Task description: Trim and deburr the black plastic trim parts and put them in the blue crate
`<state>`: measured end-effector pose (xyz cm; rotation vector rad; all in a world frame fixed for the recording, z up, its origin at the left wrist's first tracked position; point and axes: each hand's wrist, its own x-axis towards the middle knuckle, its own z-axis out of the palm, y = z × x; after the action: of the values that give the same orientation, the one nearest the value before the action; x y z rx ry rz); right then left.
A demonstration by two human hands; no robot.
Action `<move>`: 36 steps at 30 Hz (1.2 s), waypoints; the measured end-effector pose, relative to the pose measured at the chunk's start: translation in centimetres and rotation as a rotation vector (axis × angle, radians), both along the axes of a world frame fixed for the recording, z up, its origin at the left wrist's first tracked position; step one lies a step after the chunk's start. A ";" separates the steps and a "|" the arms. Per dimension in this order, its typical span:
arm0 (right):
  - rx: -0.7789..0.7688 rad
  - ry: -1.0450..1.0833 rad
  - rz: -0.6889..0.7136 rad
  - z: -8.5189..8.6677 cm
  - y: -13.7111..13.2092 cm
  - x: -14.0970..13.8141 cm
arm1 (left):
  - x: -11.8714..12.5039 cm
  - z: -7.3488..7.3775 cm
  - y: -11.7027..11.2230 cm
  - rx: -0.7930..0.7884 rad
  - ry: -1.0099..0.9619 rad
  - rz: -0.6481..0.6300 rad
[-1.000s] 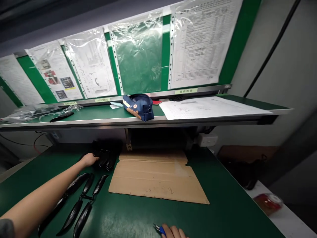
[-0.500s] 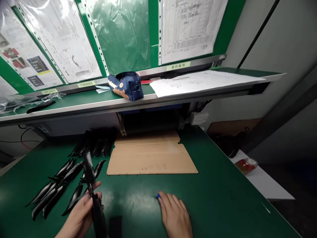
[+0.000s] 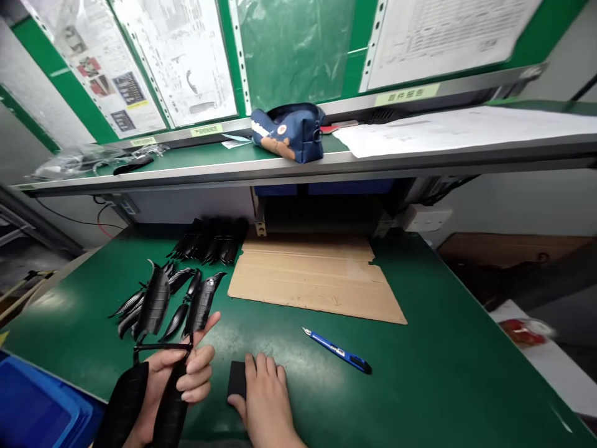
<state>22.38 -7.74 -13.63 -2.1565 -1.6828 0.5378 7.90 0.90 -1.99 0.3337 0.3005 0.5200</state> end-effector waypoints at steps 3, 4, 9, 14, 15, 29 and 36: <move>0.015 0.119 0.040 0.0 0.2 -0.2 | -0.5 0.2 -0.6 -0.086 -0.071 -0.019; 0.028 0.189 0.049 -0.1 0.2 -0.1 | -0.7 0.3 -0.7 -0.105 -0.093 -0.032; -0.026 0.608 -0.025 -0.5 0.2 0.5 | -1.1 1.1 -1.0 -0.140 -0.152 -0.102; 0.010 0.894 -0.134 0.2 0.6 1.7 | -0.5 1.6 -0.8 -0.086 -0.146 -0.161; 0.024 0.937 -0.152 0.4 0.6 2.2 | -0.3 1.5 -0.6 -0.068 -0.123 -0.163; 0.049 1.626 -0.388 5.9 -0.1 5.4 | 2.5 -0.5 -0.4 -0.149 0.433 -0.249; 0.162 1.206 -0.213 6.8 -1.3 5.3 | 2.4 -1.5 -0.5 -0.131 0.311 -0.320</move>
<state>27.66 -9.01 -6.85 -1.3206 -0.7637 1.2335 10.30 0.35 -3.50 0.3270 0.5687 0.1301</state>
